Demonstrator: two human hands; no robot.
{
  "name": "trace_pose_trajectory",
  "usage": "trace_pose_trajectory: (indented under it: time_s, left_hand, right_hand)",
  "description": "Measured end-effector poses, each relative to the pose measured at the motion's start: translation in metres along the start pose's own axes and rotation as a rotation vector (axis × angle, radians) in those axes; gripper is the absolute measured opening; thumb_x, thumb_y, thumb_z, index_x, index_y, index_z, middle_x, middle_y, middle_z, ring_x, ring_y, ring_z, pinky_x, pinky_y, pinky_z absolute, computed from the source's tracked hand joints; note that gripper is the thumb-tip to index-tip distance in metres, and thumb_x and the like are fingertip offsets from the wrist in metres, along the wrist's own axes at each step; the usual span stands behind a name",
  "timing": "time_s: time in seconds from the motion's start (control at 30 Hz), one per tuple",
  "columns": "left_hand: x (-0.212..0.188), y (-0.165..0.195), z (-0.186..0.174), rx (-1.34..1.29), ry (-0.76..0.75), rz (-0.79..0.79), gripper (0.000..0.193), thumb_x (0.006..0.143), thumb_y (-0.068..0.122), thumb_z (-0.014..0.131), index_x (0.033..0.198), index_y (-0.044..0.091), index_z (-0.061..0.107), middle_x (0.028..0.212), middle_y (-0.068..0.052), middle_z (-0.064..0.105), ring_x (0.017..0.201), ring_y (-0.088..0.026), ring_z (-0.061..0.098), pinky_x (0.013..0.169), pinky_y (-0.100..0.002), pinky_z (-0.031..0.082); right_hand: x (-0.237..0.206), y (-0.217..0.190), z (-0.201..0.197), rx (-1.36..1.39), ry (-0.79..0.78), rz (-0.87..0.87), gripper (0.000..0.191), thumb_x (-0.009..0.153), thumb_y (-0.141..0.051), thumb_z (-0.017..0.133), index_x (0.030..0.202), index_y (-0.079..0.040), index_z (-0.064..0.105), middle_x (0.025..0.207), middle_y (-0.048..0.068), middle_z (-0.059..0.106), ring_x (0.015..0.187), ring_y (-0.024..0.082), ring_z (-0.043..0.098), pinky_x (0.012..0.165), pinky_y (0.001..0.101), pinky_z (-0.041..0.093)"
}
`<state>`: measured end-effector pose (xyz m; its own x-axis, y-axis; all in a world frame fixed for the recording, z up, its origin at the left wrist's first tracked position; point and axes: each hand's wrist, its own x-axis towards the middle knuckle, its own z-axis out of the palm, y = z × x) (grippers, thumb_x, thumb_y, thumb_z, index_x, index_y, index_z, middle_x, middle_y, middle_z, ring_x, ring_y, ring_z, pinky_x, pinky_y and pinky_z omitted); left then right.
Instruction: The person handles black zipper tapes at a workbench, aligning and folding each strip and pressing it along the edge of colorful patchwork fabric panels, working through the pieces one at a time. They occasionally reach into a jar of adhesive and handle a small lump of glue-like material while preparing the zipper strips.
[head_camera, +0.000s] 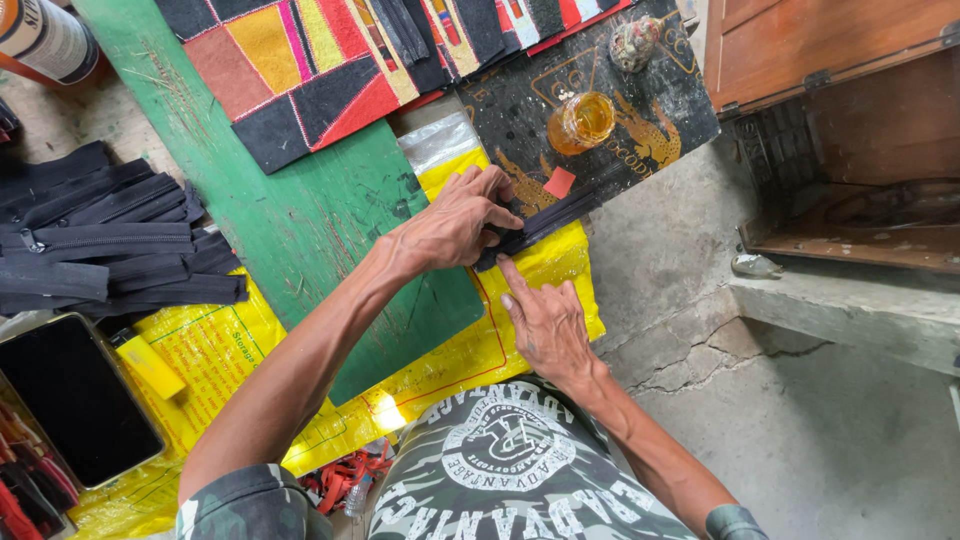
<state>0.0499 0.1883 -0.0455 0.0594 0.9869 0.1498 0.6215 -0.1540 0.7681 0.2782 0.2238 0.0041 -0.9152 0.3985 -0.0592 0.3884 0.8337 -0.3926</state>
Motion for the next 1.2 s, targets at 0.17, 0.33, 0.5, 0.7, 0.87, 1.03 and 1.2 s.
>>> trace_pose_trajectory:
  time_s: [0.17,0.33,0.5,0.7,0.87,1.03,1.2]
  left_hand:
    - [-0.001,0.004,-0.004,0.027,-0.03,-0.005,0.04,0.071,0.01,0.079,0.111,0.014,0.079,0.119,-0.011,0.057,0.112,-0.03,0.051,0.091,-0.041,0.04]
    - [0.001,0.005,-0.004,-0.004,-0.041,-0.033,0.037,0.074,0.012,0.08,0.111,0.016,0.08,0.117,-0.009,0.057,0.111,-0.029,0.051,0.091,-0.041,0.04]
    - [-0.002,0.003,-0.003,0.0,-0.015,0.012,0.038,0.073,0.01,0.08,0.11,0.014,0.079,0.119,-0.01,0.057,0.113,-0.031,0.05,0.091,-0.04,0.04]
    - [0.001,0.003,-0.003,-0.005,-0.028,0.003,0.036,0.074,0.011,0.08,0.11,0.015,0.08,0.118,-0.009,0.057,0.112,-0.029,0.051,0.09,-0.04,0.04]
    - [-0.002,0.0,-0.001,0.005,-0.014,0.014,0.039,0.073,0.01,0.08,0.111,0.014,0.079,0.117,-0.01,0.057,0.111,-0.03,0.05,0.094,-0.04,0.04]
    - [-0.003,-0.001,0.0,-0.014,-0.01,0.019,0.037,0.071,0.011,0.079,0.107,0.015,0.08,0.118,-0.01,0.058,0.113,-0.031,0.051,0.091,-0.042,0.04]
    - [0.0,-0.002,-0.002,-0.013,-0.001,0.003,0.037,0.073,0.01,0.079,0.11,0.016,0.079,0.118,-0.008,0.06,0.115,-0.029,0.052,0.091,-0.041,0.04]
  right_hand:
    - [0.002,-0.001,-0.001,-0.093,0.045,-0.05,0.05,0.099,-0.018,0.06,0.148,-0.01,0.053,0.067,0.006,0.058,0.065,0.026,0.054,0.068,0.0439,0.036]
    - [0.002,0.01,-0.014,-0.053,0.065,-0.12,0.046,0.099,-0.018,0.062,0.145,-0.013,0.054,0.067,0.005,0.057,0.065,0.024,0.053,0.071,0.0416,0.036]
    - [0.005,0.011,-0.006,-0.102,0.018,-0.131,0.053,0.095,-0.014,0.064,0.147,-0.008,0.056,0.064,0.006,0.056,0.063,0.025,0.052,0.068,0.0421,0.036]
    - [-0.001,0.016,-0.005,-0.046,0.07,-0.164,0.046,0.096,-0.014,0.063,0.142,-0.014,0.055,0.073,0.004,0.058,0.071,0.023,0.053,0.074,0.0408,0.036]
    - [0.002,0.013,-0.001,-0.008,-0.005,-0.082,0.056,0.097,-0.015,0.064,0.151,-0.011,0.051,0.067,0.006,0.058,0.065,0.025,0.055,0.068,0.0436,0.037]
    - [0.004,0.011,-0.006,-0.077,-0.123,-0.078,0.056,0.092,-0.016,0.065,0.147,-0.011,0.056,0.064,0.007,0.061,0.064,0.029,0.056,0.07,0.0453,0.04]
    - [0.034,0.041,-0.045,0.278,0.099,-0.185,0.013,0.098,-0.016,0.063,0.107,-0.012,0.073,0.09,0.004,0.07,0.084,0.023,0.062,0.084,0.0406,0.045]
